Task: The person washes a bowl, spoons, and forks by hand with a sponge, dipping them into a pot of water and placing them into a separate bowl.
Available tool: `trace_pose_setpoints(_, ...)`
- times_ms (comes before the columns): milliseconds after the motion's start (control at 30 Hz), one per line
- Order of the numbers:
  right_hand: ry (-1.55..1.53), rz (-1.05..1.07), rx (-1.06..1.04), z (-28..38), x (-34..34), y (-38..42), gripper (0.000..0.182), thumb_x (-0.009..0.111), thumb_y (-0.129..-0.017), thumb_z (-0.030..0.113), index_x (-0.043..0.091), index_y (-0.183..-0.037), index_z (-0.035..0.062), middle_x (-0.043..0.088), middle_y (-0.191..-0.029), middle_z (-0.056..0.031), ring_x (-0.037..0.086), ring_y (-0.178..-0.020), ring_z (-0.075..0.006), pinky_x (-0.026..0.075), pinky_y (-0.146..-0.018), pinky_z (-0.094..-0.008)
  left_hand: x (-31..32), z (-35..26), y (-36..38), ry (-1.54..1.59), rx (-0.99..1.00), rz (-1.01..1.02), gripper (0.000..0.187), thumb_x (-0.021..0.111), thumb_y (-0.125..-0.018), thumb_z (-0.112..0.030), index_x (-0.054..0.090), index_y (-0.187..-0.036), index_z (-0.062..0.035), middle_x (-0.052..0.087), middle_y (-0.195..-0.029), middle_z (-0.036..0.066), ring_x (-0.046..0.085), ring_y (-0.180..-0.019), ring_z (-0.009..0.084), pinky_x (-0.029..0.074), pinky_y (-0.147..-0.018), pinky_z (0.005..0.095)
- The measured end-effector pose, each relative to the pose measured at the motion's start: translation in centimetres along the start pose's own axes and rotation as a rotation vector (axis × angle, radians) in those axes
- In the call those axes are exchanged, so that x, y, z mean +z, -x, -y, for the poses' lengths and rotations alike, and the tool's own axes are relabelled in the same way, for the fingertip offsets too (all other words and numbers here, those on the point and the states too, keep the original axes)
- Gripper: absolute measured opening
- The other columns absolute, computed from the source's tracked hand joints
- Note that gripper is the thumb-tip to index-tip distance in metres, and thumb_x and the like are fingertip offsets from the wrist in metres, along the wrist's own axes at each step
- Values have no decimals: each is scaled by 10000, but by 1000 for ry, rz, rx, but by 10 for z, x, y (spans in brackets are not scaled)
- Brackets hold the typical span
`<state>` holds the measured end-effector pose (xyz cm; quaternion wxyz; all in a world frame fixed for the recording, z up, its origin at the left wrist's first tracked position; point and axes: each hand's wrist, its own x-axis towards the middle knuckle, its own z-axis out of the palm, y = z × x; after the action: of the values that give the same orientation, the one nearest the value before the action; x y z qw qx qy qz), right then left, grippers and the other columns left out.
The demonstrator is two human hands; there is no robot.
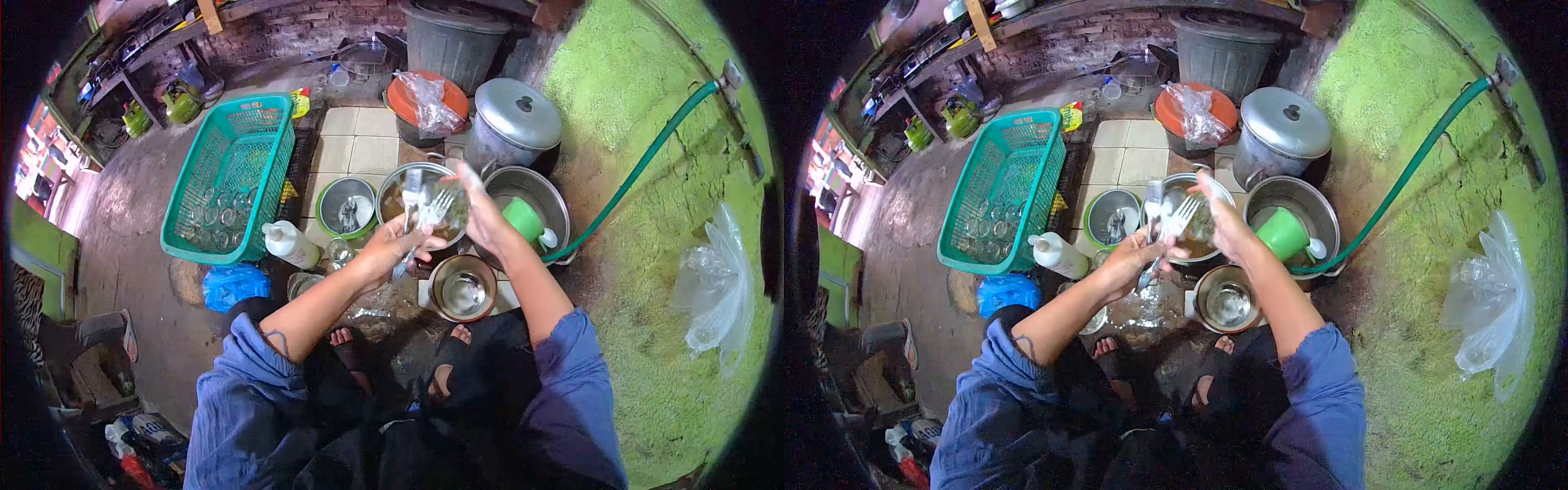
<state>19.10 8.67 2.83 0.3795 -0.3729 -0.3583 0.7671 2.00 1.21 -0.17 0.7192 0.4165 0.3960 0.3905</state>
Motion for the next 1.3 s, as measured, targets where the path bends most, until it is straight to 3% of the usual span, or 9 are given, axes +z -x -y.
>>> trace_pose_setpoints(67, 219, 33, -110, -28, -7, -14, 431, 590, -885, 265, 411, -1217, 56, 568, -1018, -80, 574, -864, -152, 481, -745, -349, -1, -2, 0, 110, -21, -90, 217, 567, -918, -221, 503, -1088, -104, 658, -887, 33, 525, -647, 42, 400, -523, 182)
trace_pose_setpoints(133, 299, 143, -148, -36, -3, -1, 408, 671, -816, 142, 489, -1163, 30, 607, -913, -43, 583, -703, -122, 487, -657, -300, -5, 4, -4, 81, -5, -86, 178, 587, -904, -206, 518, -1035, -108, 660, -892, 27, 522, -638, 48, 395, -530, 175)
trace_pose_setpoints(233, 404, 303, -30, -18, 3, 3, 242, 679, -788, 70, 602, -1012, 25, 633, -821, -17, 583, -692, -97, 475, -634, -250, -11, 9, -4, -12, 36, -75, 143, 571, -914, -227, 522, -991, -117, 617, -820, -12, 462, -593, 46, 353, -511, 176)
trace_pose_setpoints(333, 686, 146, -209, 1, 8, 12, 131, 687, -779, 72, 658, -899, 28, 649, -800, -31, 598, -729, -94, 477, -627, -238, -16, 5, -6, -81, 85, 57, 174, 530, -938, -284, 516, -982, -116, 505, -735, -54, 375, -555, 42, 296, -490, 188)
trace_pose_setpoints(500, 434, 157, -20, 15, 0, 19, 152, 692, -770, 58, 628, -903, 21, 658, -823, -52, 632, -720, -117, 500, -644, -228, -5, -13, 4, -311, 223, 27, 273, 442, -975, -340, 511, -1058, -90, 370, -705, -67, 304, -562, 34, 254, -489, 194)
trace_pose_setpoints(733, 190, -49, -103, 38, -33, 9, 225, 655, -813, 51, 583, -1022, 10, 649, -946, -91, 651, -792, -166, 529, -681, -260, -23, -18, 8, -303, 87, 152, 355, 448, -966, -382, 514, -1115, -67, 357, -687, -64, 316, -589, 39, 264, -506, 199)
trace_pose_setpoints(933, -184, 333, -35, 20, -15, 3, 410, 579, -864, 211, 480, -1222, 39, 579, -1123, -113, 583, -993, -193, 486, -868, -316, -15, -19, 13, -389, 24, 284, 463, 408, -961, -453, 580, -1084, -41, 349, -650, -69, 323, -588, 51, 270, -531, 207)
trace_pose_setpoints(1133, 455, 483, -18, 18, -7, 13, 495, 646, -766, 3, 478, -1230, 41, 573, -1129, -88, 570, -1010, -157, 463, -888, -295, -12, -22, 23, -567, 54, 224, 452, 371, -969, -462, 612, -896, -86, 384, -643, -54, 350, -612, 63, 293, -562, 225)
trace_pose_setpoints(1300, 526, 476, -69, 26, -4, 17, 513, 678, -702, -107, 481, -1151, 43, 608, -1065, -86, 592, -986, -164, 486, -846, -291, -20, -15, 20, -746, 150, 227, 442, 353, -981, -441, 554, -810, -86, 457, -694, -33, 413, -684, 78, 342, -626, 238)
